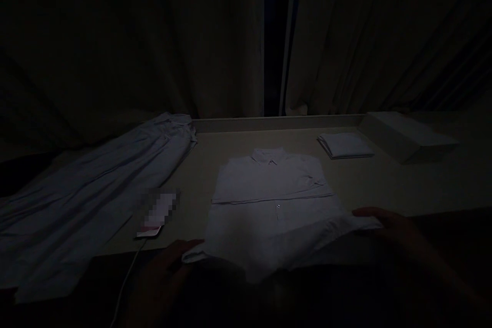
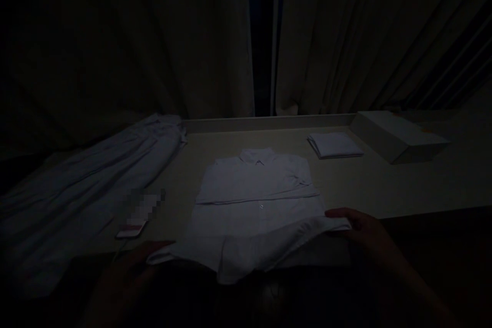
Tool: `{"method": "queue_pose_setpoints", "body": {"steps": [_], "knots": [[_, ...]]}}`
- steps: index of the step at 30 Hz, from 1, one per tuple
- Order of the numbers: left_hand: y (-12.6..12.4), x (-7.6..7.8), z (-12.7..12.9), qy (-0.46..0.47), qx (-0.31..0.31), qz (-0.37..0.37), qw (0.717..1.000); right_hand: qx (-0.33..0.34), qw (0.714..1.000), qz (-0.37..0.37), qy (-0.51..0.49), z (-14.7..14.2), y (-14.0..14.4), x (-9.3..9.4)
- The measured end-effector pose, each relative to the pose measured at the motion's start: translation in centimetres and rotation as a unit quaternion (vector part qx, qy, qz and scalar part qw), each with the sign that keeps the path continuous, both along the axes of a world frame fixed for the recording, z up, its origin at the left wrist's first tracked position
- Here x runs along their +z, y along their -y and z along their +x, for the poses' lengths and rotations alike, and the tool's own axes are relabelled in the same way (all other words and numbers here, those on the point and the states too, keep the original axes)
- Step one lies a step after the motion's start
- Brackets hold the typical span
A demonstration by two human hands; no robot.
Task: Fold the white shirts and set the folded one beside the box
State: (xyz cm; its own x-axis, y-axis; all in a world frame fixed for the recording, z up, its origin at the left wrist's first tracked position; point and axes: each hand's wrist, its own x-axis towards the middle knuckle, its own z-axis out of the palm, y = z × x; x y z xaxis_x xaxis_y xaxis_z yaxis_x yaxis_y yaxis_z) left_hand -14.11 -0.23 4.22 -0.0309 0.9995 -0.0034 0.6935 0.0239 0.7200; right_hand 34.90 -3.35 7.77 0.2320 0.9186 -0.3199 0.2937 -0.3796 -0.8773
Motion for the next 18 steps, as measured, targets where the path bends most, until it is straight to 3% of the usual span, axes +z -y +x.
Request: {"method": "queue_pose_setpoints", "body": {"steps": [3,6,9,13,15,18], "knots": [[-2.0,0.1,0.3,-0.019,-0.068,0.033,0.997,0.037,0.998,0.021,0.037,-0.4,-1.8,0.8],[-5.2,0.9,0.5,-0.041,-0.090,0.084,0.992,0.054,0.996,0.057,0.042,-0.2,-4.4,0.9],[-10.5,2.4,1.2,-0.049,-0.056,0.117,0.990,0.030,0.991,0.104,0.077,0.8,-8.5,1.2],[-19.8,3.6,2.2,-0.019,0.057,0.054,0.997,-0.035,0.978,0.144,0.147,3.2,-16.9,1.4],[-24.4,3.0,2.7,-0.013,0.087,0.036,0.996,-0.058,0.971,0.161,0.165,4.4,-21.6,0.4],[-29.7,0.3,3.4,0.009,0.099,-0.003,0.995,-0.050,0.971,0.148,0.181,5.3,-27.3,-3.1]]}}
